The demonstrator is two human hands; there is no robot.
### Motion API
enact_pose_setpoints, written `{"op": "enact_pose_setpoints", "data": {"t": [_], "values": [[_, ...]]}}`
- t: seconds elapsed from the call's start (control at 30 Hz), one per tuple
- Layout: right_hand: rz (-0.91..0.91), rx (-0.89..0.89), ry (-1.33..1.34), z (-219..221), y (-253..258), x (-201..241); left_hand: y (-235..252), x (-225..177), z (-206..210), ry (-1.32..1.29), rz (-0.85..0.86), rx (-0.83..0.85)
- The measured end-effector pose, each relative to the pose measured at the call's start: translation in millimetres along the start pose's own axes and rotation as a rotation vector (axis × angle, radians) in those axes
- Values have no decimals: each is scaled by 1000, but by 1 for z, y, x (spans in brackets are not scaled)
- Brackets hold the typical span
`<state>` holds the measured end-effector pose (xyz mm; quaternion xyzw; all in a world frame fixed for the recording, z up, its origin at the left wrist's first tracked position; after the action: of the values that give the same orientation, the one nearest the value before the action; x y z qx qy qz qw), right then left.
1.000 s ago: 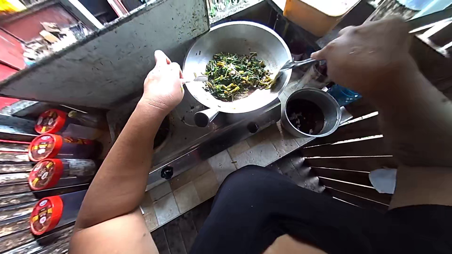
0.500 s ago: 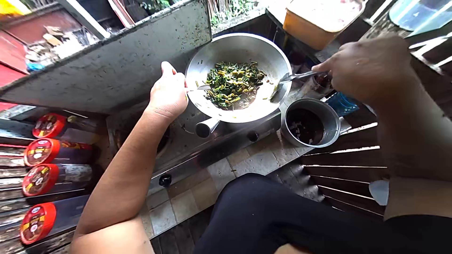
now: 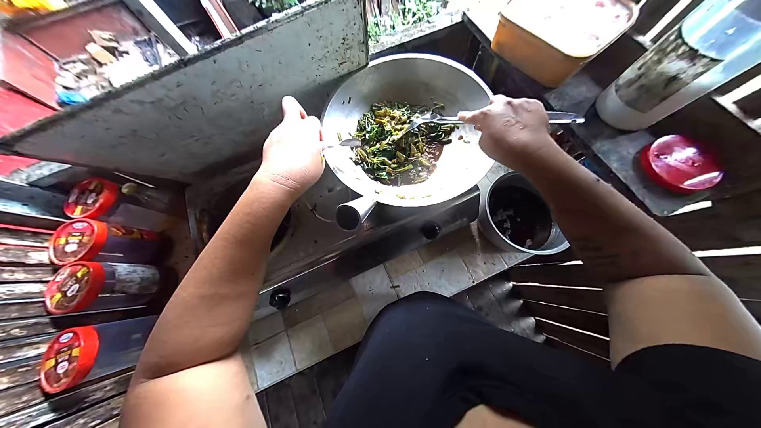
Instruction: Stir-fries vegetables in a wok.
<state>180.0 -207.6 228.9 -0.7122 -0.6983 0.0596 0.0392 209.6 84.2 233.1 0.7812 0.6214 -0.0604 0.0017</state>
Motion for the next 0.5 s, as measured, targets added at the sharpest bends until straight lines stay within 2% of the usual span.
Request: {"op": "enact_pose_setpoints", "data": {"t": [0.17,0.3,0.4,0.5], "values": [[27,-71,11,-31,11,7,2,5,0,8,-35,17],[61,-40,89,-18,51,45,3,3,-3,39,-84,29],[-17,-12,57,-9,59,78,2,4,-4,52,-101,32],[-172,13,-11,-11,42,91,-1,8,-6,51,-117,22]]}}
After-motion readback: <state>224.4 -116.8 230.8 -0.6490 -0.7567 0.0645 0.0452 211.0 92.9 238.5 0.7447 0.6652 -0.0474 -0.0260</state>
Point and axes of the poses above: each hand's wrist, its own y-axis towards the middle knuckle, its own z-axis out of the palm, x = y × z, the point moved 4 cm from there along y, towards the middle knuckle, and after that the axes turned 1 degree about -z, right-handed, at the moved point
